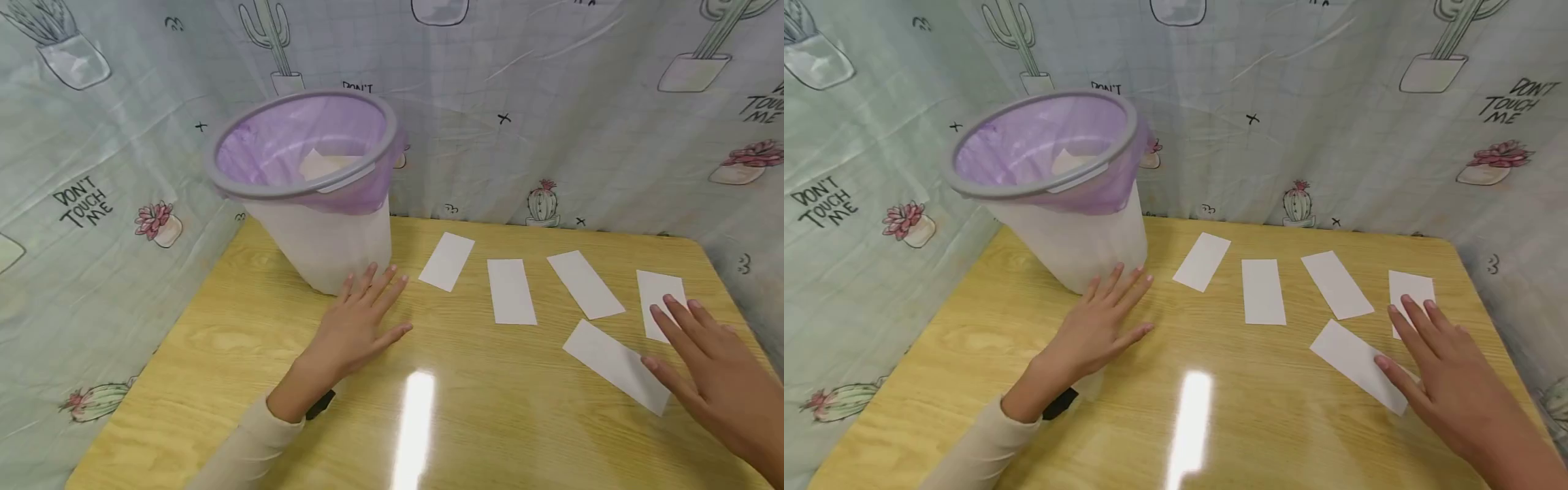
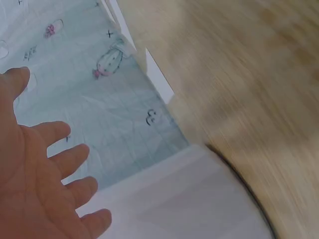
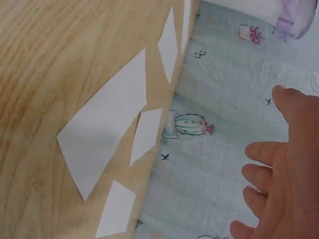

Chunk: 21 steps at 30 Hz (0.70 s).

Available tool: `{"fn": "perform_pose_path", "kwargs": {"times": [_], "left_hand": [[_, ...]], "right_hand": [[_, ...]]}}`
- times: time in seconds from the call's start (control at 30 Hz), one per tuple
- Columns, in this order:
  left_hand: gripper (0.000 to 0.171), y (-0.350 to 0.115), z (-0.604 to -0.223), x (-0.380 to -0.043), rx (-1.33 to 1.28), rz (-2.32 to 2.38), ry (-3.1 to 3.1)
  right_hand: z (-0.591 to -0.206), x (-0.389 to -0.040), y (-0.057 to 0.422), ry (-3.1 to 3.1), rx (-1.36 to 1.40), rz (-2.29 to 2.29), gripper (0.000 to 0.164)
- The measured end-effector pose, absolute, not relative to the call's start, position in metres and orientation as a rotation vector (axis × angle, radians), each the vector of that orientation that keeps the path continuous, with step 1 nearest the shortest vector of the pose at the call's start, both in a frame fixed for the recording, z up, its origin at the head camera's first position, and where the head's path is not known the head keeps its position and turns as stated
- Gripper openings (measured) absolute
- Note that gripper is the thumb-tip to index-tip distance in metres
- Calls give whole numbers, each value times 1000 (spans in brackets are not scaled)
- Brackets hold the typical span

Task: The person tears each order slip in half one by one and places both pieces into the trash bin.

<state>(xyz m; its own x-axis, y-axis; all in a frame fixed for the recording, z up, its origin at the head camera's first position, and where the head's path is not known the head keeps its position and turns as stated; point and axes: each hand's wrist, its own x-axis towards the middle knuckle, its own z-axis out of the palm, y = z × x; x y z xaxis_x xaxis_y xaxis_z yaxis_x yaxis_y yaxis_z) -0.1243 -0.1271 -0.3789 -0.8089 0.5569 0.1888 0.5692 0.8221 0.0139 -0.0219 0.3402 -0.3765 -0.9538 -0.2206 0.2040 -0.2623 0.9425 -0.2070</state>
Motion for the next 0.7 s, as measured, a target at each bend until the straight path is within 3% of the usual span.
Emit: {"fn": "perform_pose_path", "kwargs": {"times": [0.7], "left_hand": [[66, 5, -390, -145, -1553, -116, -2655]], "right_hand": [[-388, -6, 342, -2977, 412, 462, 74]]}}
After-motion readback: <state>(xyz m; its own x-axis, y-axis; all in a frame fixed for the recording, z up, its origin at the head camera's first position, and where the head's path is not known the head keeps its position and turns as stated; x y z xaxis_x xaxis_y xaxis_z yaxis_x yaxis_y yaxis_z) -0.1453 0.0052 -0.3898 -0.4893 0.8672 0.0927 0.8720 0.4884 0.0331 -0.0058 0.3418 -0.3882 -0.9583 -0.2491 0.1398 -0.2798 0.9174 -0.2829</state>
